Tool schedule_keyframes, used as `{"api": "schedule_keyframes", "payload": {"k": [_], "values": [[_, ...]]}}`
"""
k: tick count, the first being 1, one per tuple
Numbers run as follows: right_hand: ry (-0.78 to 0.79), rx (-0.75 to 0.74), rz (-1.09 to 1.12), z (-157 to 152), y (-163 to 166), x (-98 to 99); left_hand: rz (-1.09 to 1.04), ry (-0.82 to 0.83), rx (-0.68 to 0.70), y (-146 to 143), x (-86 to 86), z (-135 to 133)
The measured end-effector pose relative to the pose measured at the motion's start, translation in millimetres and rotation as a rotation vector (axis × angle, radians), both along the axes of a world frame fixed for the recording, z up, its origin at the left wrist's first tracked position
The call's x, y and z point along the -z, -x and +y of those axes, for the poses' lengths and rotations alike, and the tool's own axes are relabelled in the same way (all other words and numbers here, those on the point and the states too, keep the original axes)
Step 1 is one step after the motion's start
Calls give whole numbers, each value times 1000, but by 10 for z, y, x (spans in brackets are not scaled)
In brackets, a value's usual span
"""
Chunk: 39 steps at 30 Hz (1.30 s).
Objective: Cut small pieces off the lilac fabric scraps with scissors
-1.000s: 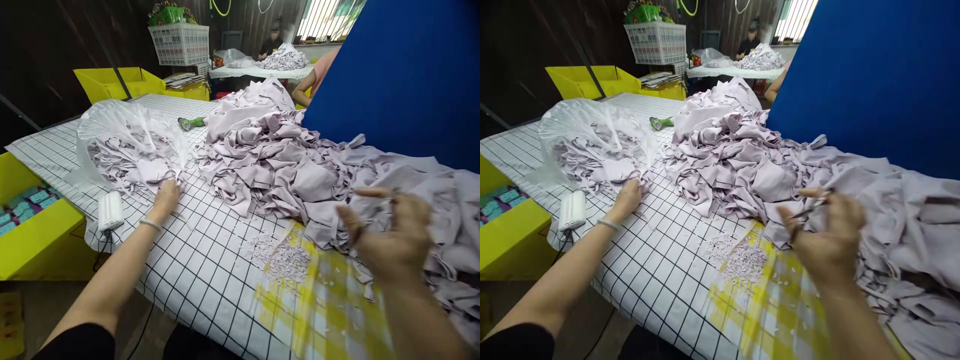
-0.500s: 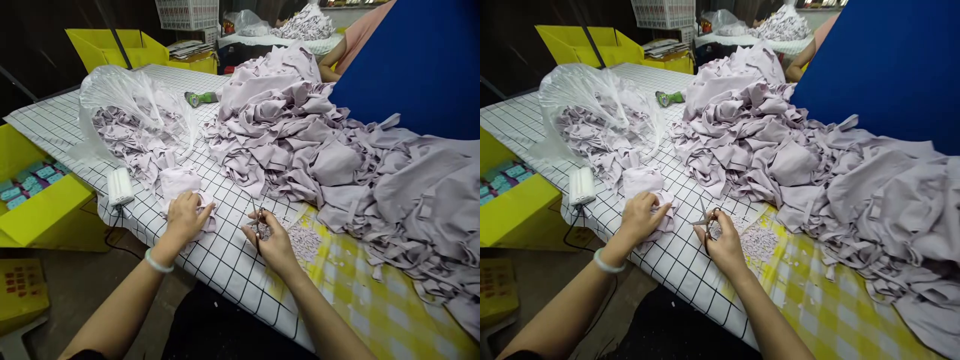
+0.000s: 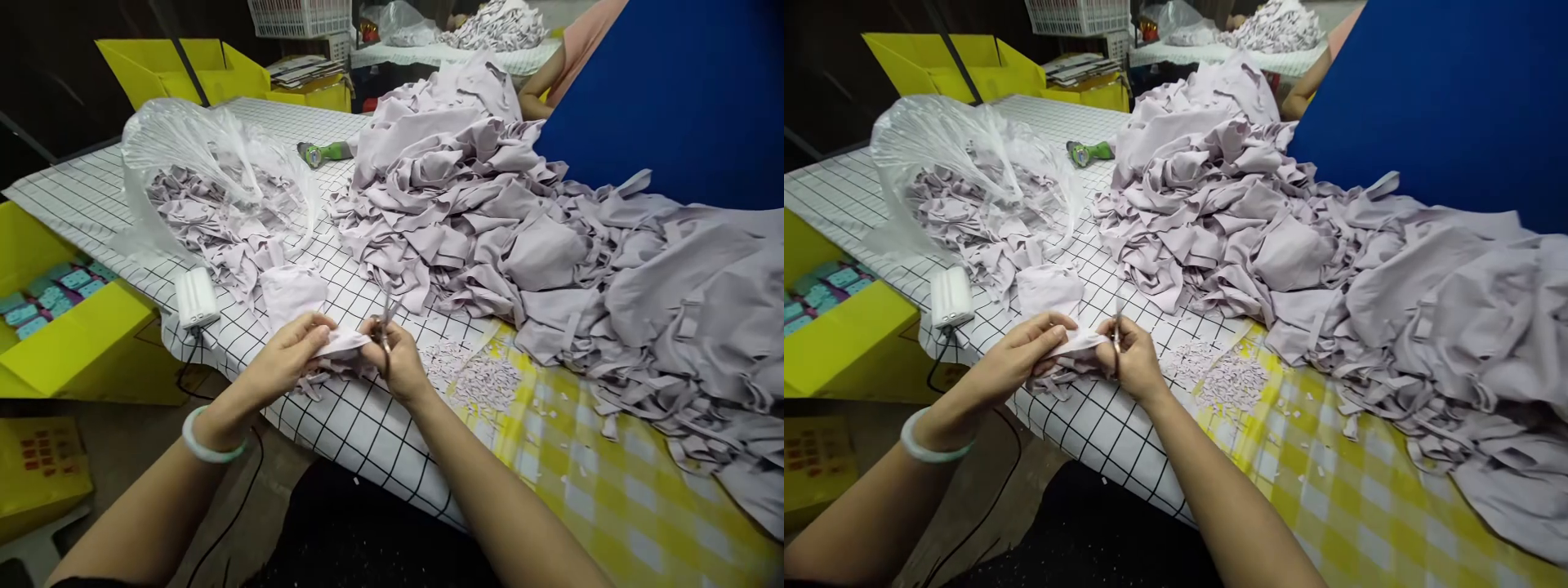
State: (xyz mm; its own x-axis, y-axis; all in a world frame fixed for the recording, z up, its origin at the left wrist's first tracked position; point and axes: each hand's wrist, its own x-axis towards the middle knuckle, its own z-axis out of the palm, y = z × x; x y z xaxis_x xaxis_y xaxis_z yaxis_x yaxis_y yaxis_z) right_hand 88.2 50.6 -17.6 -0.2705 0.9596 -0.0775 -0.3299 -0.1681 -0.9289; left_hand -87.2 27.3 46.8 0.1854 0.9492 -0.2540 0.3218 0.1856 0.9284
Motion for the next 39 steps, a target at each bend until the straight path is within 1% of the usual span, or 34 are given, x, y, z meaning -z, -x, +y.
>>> {"api": "schedule_keyframes", "payload": {"k": [1, 2, 3, 4, 6, 7, 9, 10, 12, 14, 16, 18, 20, 22, 24, 25, 27, 29, 30, 32, 34, 36, 39], "values": [[19, 4, 11, 19, -8, -25, 107, -84, -43, 59, 2, -11], [32, 1, 16, 37, -29, -52, 192, -158, -46, 114, 4, -28], [46, -13, 16, 56, -55, -82, 237, -204, -3, 160, 1, -53], [68, -33, 18, 76, -81, -110, 241, -219, 73, 194, -8, -84], [115, -77, 26, 112, -109, -151, 171, -180, 237, 220, -48, -151], [132, -90, 25, 123, -106, -160, 123, -155, 299, 212, -73, -180], [154, -107, 11, 118, -63, -145, 39, -148, 375, 160, -115, -219], [157, -104, 7, 96, -28, -123, 8, -182, 387, 119, -125, -227], [161, -85, 21, 9, 50, -58, -47, -297, 345, 17, -111, -224], [159, -35, 62, -119, 105, 9, -151, -367, 228, -93, -60, -205], [131, 38, 113, -254, 110, 56, -314, -318, 118, -187, -3, -181], [98, 63, 168, -360, 70, 71, -444, -221, 60, -251, 28, -162], [102, 19, 169, -423, 31, 65, -485, -152, 60, -288, 24, -150], [146, -23, 129, -455, 33, 54, -503, -115, 92, -316, 10, -144], [188, -21, 98, -486, 68, 52, -525, -92, 96, -351, 19, -141], [199, -16, 82, -508, 77, 53, -534, -85, 76, -373, 40, -141], [178, -6, -19, -568, 29, 51, -534, -90, 5, -425, 114, -150], [55, 43, -252, -644, -142, 28, -513, -98, -29, -491, 216, -175], [-32, 73, -397, -685, -268, 6, -495, -98, -17, -530, 271, -196], [-188, 115, -675, -769, -552, -54, -447, -99, 54, -625, 371, -248], [-275, 102, -863, -851, -808, -117, -404, -126, 125, -737, 448, -301], [-315, 63, -969, -924, -981, -159, -372, -165, 177, -850, 494, -339], [-329, 24, -1049, -1004, -1096, -170, -331, -220, 250, -987, 511, -360]]}}
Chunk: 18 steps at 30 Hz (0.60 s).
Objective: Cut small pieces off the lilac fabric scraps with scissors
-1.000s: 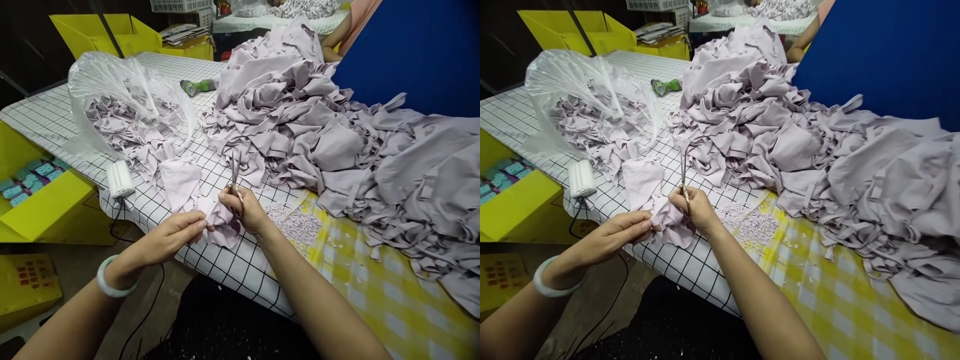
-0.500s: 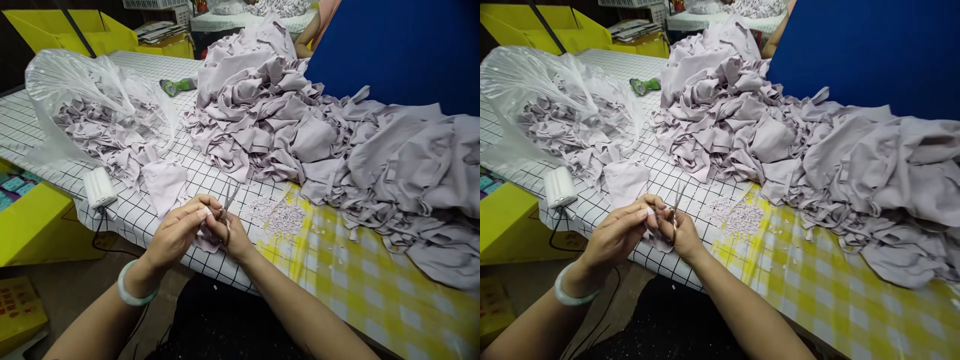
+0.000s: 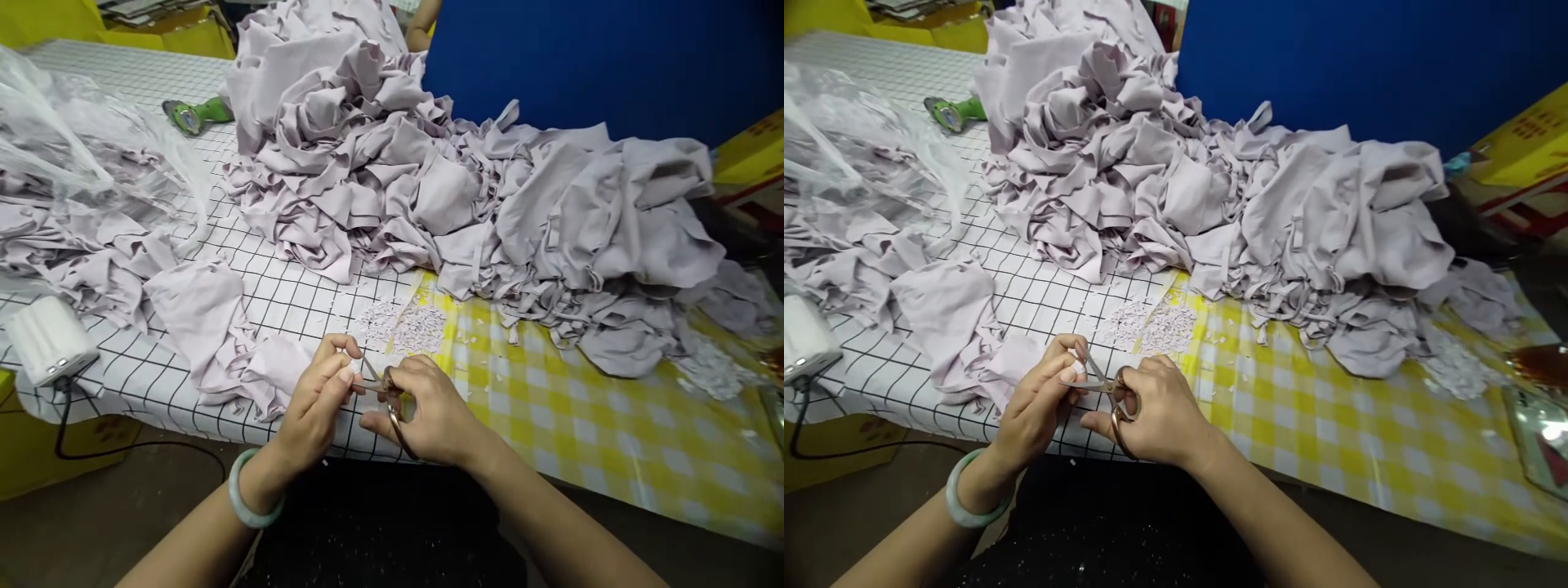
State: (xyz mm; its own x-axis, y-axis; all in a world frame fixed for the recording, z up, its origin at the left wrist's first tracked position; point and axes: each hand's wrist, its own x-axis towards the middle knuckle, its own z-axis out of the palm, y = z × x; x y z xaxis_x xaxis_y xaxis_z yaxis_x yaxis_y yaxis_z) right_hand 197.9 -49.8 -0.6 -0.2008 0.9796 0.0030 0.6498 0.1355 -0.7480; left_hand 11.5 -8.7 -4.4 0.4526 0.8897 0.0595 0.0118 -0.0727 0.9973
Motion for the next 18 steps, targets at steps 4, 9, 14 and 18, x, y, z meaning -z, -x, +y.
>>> {"api": "schedule_keyframes", "payload": {"k": [4, 9, 14, 18], "values": [[3, 4, -16, -46, -48, 22, 42, -123, 82, -93, -27, 10], [-45, 8, -18, -56, -112, 25, 49, -163, 129, -128, -38, 13], [-40, 5, 1, -60, -146, 41, 52, -164, 150, -150, -10, -3], [-51, 25, 22, -72, -149, 92, 47, -159, 149, -171, 14, -5]]}}
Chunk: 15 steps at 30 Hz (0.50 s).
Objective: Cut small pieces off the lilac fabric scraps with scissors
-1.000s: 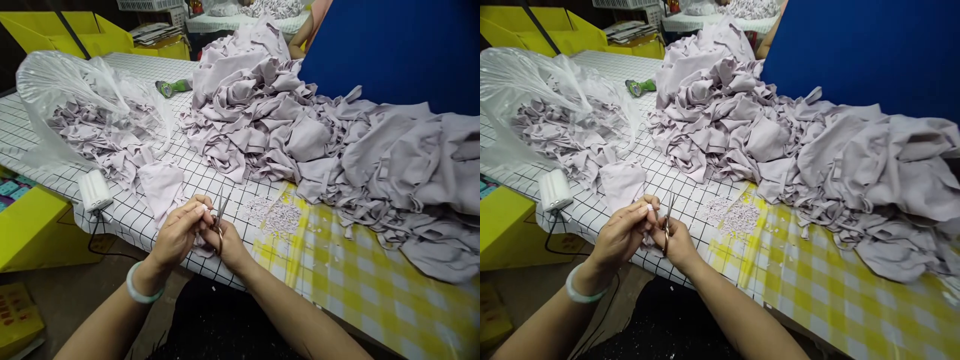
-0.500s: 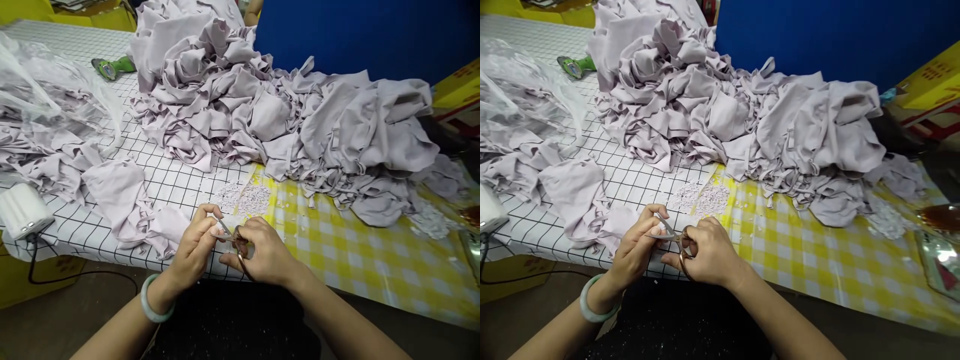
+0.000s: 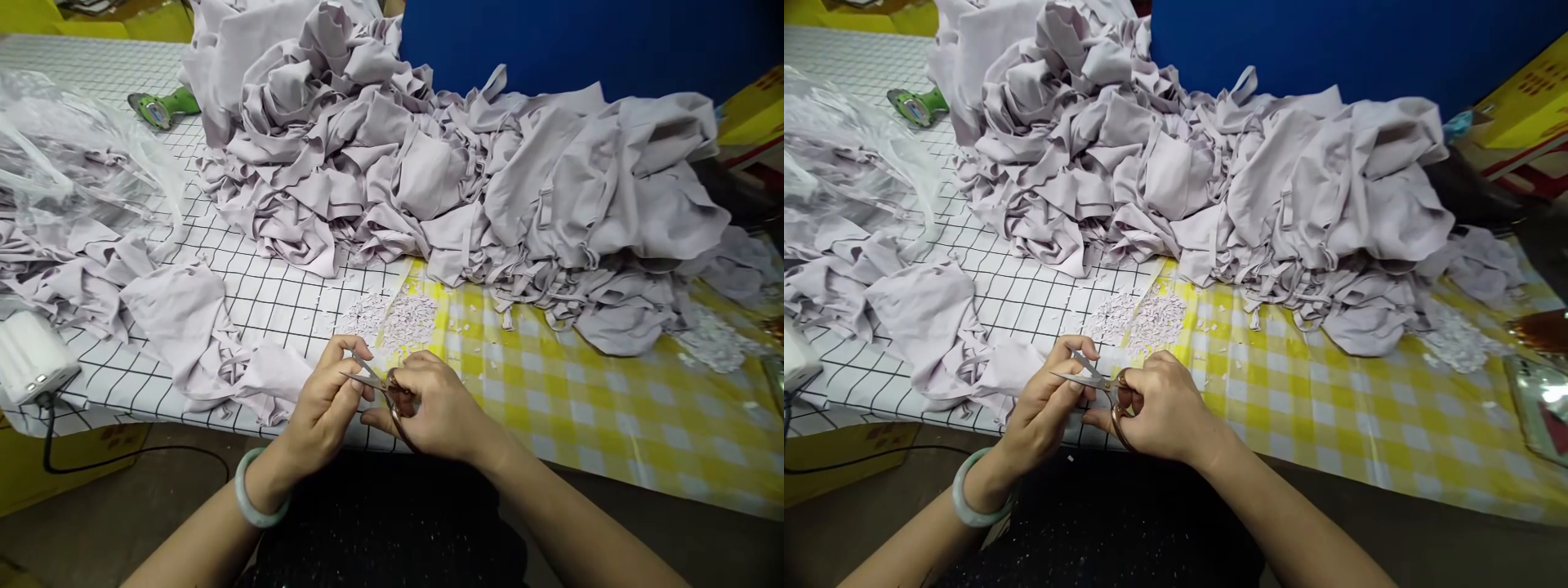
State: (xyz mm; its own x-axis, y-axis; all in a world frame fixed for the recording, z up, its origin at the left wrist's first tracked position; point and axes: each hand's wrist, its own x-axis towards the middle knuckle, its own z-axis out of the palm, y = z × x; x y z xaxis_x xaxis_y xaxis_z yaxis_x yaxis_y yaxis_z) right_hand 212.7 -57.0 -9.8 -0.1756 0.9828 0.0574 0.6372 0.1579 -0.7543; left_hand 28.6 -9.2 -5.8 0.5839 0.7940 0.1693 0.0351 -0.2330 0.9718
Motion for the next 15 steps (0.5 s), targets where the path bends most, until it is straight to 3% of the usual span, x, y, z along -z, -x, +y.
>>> {"api": "schedule_keyframes", "payload": {"k": [7, 15], "values": [[-11, 52, 24, -51, -52, 74, 5, 24, 31, -69, 38, 7], [134, 209, 25, -171, -255, 175, 9, -3, 148, -267, 103, 117]]}}
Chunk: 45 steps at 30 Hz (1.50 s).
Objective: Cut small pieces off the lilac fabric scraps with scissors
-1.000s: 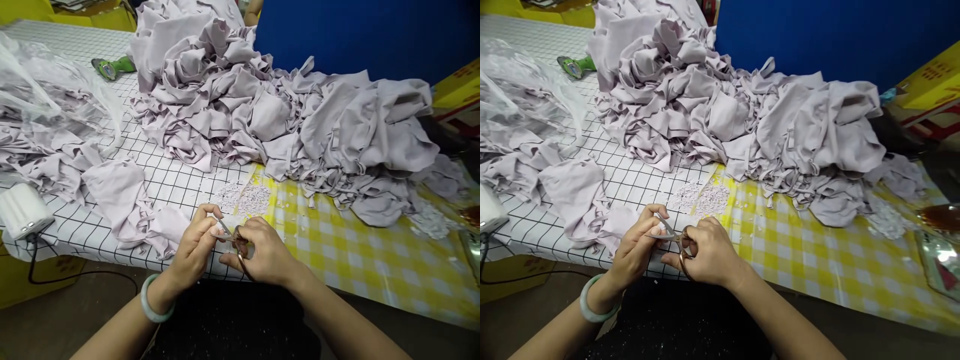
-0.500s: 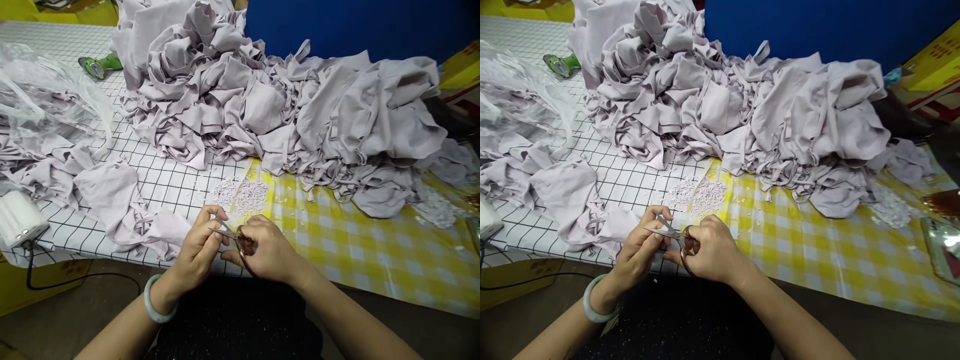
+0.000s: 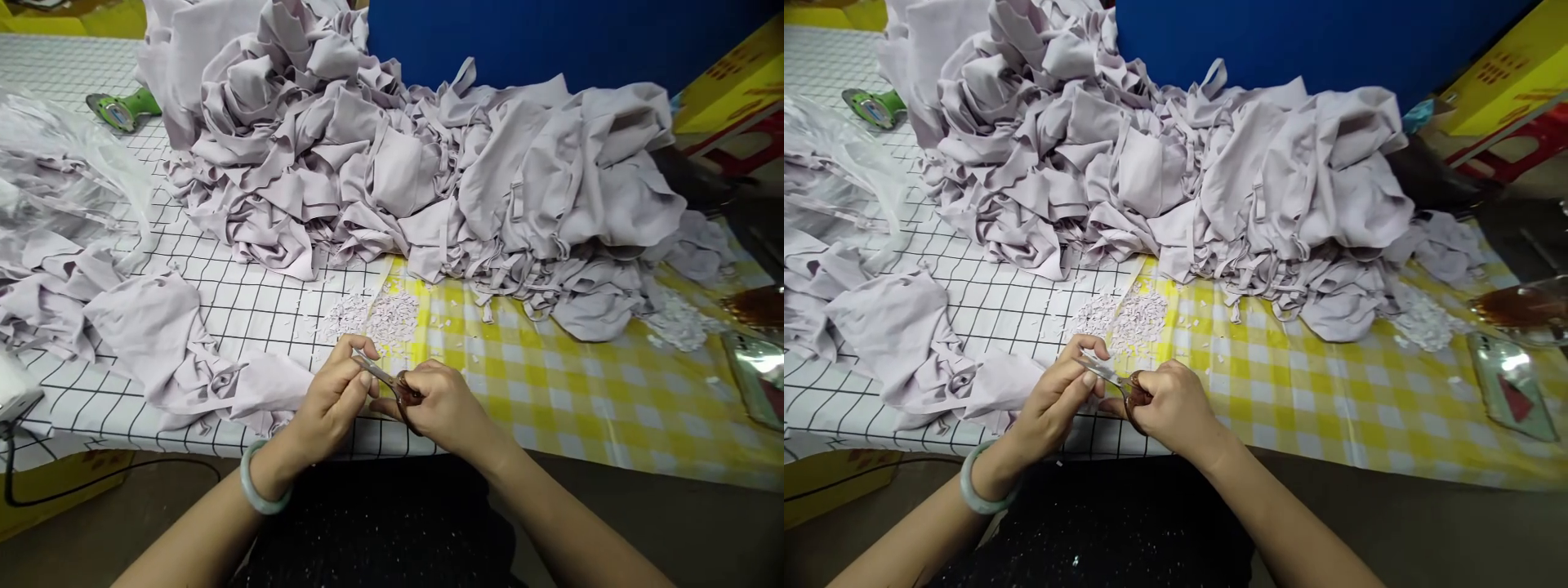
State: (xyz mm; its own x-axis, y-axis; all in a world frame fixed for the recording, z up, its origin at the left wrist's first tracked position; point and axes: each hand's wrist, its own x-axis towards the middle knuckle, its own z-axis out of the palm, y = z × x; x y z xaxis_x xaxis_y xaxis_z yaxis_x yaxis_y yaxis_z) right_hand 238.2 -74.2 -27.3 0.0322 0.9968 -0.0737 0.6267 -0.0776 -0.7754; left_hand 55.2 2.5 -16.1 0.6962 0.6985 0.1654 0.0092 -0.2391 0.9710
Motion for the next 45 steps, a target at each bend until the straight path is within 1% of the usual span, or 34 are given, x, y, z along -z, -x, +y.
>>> {"api": "schedule_keyframes", "payload": {"k": [3, 5, 6, 7, 8, 9, 10, 11, 14, 15, 16, 17, 19, 21, 22, 24, 26, 27, 29, 31, 33, 35, 37, 38, 39, 41, 43, 45], "values": [[108, 145, 146, -56, -80, 48, 31, -15, -17, -54, 18, -5], [114, 216, 271, -72, -85, 65, 35, -66, -1, -56, -6, -60], [89, 214, 331, -71, -68, 71, 36, -110, 36, -39, -29, -95], [62, 180, 390, -65, -40, 77, 41, -166, 83, -5, -56, -128], [46, 126, 446, -57, -3, 85, 53, -229, 121, 52, -85, -152], [45, 73, 497, -49, 38, 97, 78, -287, 126, 138, -113, -166], [57, 35, 532, -45, 79, 112, 116, -333, 78, 256, -135, -166], [70, 21, 546, -43, 119, 129, 163, -367, -32, 406, -149, -154], [38, 70, 469, -30, 247, 171, 336, -408, -511, 963, -110, -57], [10, 92, 421, -9, 308, 175, 401, -418, -611, 1138, -67, -12], [-14, 99, 367, 25, 386, 172, 470, -431, -655, 1284, -13, 35], [-36, 89, 312, 73, 481, 163, 540, -451, -647, 1393, 46, 85], [-71, 19, 209, 194, 697, 133, 664, -506, -534, 1494, 151, 191], [-112, -61, 131, 296, 884, 105, 717, -565, -428, 1487, 195, 308], [-141, -89, 114, 319, 941, 97, 714, -588, -405, 1469, 186, 367], [-199, -111, 121, 294, 962, 102, 674, -617, -425, 1445, 121, 474], [-220, -106, 146, 193, 888, 129, 614, -624, -482, 1449, 44, 545], [-211, -97, 151, 135, 839, 146, 590, -611, -485, 1455, 21, 565], [-170, -62, 132, 45, 763, 178, 587, -539, -415, 1462, 24, 585], [-139, -26, 91, 20, 748, 201, 621, -457, -310, 1457, 58, 599], [-132, -23, 55, 44, 777, 213, 644, -421, -279, 1458, 49, 630], [-126, -49, 54, 65, 799, 216, 608, -423, -364, 1476, -56, 672], [-119, -73, 92, 36, 769, 221, 483, -373, -506, 1503, -239, 689], [-111, -74, 115, 0, 733, 227, 386, -304, -563, 1511, -337, 678], [-101, -68, 136, -45, 688, 234, 283, -206, -592, 1512, -424, 652], [-71, -49, 170, -133, 601, 243, 122, 18, -556, 1486, -539, 557], [-47, 5, 215, -173, 573, 226, 38, 200, -485, 1427, -565, 427], [-69, 80, 297, -125, 647, 169, -14, 322, -429, 1348, -543, 290]]}}
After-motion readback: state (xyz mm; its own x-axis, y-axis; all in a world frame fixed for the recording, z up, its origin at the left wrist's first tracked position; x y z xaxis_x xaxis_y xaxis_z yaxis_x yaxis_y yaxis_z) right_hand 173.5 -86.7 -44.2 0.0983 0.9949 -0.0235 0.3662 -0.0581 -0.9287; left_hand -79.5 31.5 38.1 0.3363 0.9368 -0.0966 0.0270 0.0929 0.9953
